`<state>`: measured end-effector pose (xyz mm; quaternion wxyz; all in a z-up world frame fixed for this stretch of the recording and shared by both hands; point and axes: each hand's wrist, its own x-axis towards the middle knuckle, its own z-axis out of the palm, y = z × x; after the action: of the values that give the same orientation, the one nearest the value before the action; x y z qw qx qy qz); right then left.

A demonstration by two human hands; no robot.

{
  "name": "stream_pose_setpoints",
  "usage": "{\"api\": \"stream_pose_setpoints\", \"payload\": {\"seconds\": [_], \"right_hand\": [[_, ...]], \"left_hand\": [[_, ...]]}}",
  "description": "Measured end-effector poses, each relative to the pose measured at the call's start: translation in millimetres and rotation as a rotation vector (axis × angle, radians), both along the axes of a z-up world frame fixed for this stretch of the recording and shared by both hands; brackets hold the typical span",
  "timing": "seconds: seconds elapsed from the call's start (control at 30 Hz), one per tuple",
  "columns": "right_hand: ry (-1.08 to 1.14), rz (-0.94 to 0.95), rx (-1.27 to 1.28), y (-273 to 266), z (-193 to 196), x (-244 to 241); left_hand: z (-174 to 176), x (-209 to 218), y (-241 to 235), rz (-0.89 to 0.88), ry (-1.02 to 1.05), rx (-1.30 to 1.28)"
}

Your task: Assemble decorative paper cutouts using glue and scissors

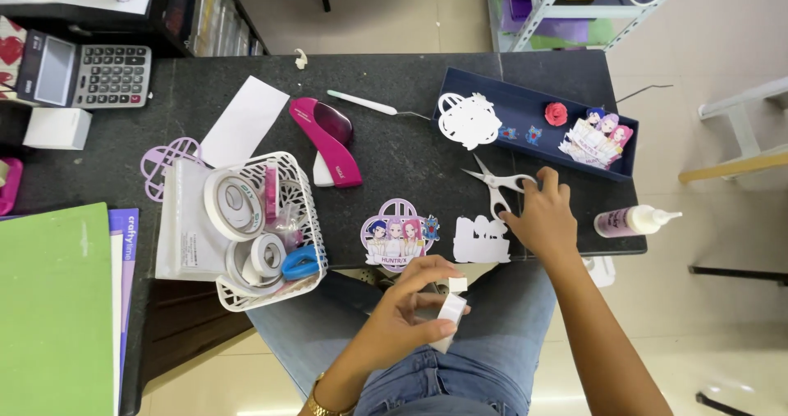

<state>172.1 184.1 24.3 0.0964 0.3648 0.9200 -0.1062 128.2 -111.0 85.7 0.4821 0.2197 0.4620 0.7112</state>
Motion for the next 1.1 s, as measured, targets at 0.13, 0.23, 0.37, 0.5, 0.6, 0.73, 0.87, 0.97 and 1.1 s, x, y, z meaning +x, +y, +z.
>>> {"api": "stream_pose_setpoints", "payload": {"seconds": [0.13,0.23,0.37,0.5,0.6,0.73,0.87,0.97,1.1], "right_hand": [[0.244,0.090,0.114,-12,18,16],[0.670,0.226,-0.366,-49,60,32],[0.765,0.070,-1.006,-85,72,56],[0.611,-0.145,-1.097,-88,67,66],[0.580,-0.083,-1.205,-84,57,68],[0.653,-0.024,-1.339,-88,57,68],[0.696,-0.064,-1.358,-89,56,69],[0.728,-0.076,-1.361,-92,53,71],[0.833,0.002,-1.103,-92,52,77]], "left_hand": [[8,-1,3,0.021,0.049,-0.138],[10,-2,9,0.049,0.120,-0.217],[21,-2,21,0.011,0.292,-0.353],[18,2,23,0.008,0.371,-0.330],[13,3,19,0.043,0.468,-0.224],[4,4,17,0.042,0.482,-0.262],[3,3,17,0.037,0.509,-0.270],[3,3,18,0.029,0.510,-0.280],[5,0,19,-0.036,0.692,-0.376]]}}
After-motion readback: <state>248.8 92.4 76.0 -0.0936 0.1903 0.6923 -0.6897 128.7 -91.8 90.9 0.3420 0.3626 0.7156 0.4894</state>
